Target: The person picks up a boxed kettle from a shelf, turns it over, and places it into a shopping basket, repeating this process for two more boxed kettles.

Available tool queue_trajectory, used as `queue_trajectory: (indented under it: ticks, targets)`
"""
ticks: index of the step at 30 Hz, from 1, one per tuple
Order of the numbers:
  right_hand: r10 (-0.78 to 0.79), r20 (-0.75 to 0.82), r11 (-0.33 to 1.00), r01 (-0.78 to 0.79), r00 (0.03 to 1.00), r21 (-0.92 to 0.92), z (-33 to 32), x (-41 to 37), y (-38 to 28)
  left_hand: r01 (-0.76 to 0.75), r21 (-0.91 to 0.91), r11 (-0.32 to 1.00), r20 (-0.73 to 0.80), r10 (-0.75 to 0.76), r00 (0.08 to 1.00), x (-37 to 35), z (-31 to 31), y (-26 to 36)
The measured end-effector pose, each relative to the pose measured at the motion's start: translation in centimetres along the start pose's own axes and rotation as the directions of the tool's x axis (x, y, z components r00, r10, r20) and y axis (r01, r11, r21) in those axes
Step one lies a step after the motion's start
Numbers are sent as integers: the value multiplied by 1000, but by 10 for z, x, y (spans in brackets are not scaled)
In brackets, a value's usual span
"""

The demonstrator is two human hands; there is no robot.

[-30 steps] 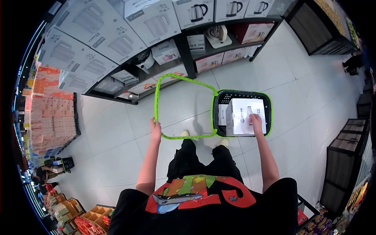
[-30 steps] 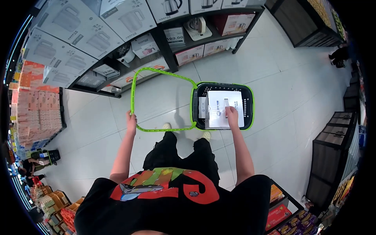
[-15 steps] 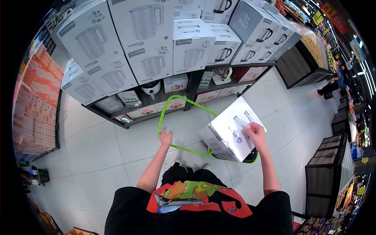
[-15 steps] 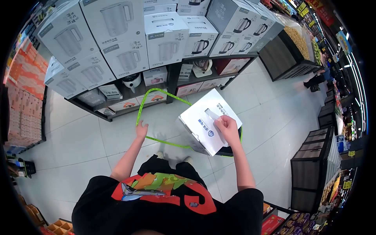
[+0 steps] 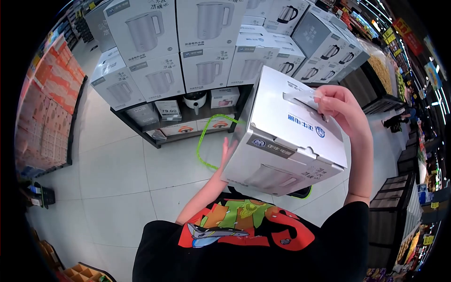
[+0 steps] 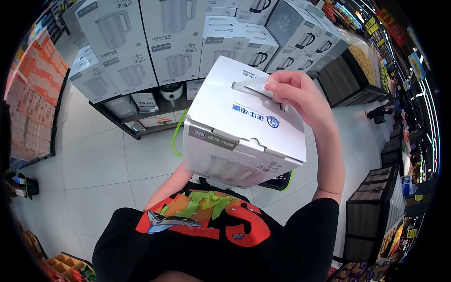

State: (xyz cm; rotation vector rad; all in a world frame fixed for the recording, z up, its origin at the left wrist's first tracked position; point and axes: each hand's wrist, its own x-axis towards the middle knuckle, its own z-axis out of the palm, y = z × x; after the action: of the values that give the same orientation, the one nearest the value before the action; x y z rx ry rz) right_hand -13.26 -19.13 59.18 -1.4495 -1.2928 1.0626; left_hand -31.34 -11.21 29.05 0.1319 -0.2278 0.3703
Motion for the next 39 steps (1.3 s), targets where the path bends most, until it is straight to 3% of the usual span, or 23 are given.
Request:
queue_trajectory:
  ticks: [3, 6, 10, 13, 16, 25, 28, 31, 35, 38, 39]
  targets:
    - [27, -50, 999, -26, 998, 27, 1, 26, -6, 5, -52, 999, -55, -7, 998, -5, 11, -2]
    - [4, 18, 999, -4, 1000, 43, -1, 57, -4, 12, -110, 994, -140, -28, 990, -10, 18, -4]
    - [72, 74, 990, -62, 995, -130, -20, 98, 22, 26, -210, 977, -208, -71, 976, -17, 27, -8]
    - [116, 42, 942, -97, 992, -322, -23, 113, 37, 47, -353, 934, -163, -111, 980, -23, 44, -5]
    - [153, 89, 954, -124, 984, -272, -23, 122, 54, 42, -367, 929, -153, -105, 983, -29, 34, -4]
    - [142, 117, 926, -90, 983, -366, -20, 122, 52, 20, -394, 919, -248, -127, 960, -30, 15, -1]
    - [140, 111, 916, -86, 984, -392, -24, 123, 52, -6, -365, 931, -283, -105, 953, -26, 13, 4]
    - [141, 108, 909, -86, 984, -407, -28, 115, 52, -98, -112, 989, -279, 63, 958, -32, 28, 4]
    - [143, 163, 945, -86, 976, -315, -48, 116, 60, -243, 291, 925, -415, 351, 839, -25, 53, 4]
    - [48, 104, 964, -19, 993, -264, -33, 97, 39, -255, 306, 917, -403, 368, 838, -19, 64, 12]
    - [-53, 157, 946, 99, 986, -307, -35, 93, 34, -248, 287, 925, -374, 347, 860, -16, 64, 15]
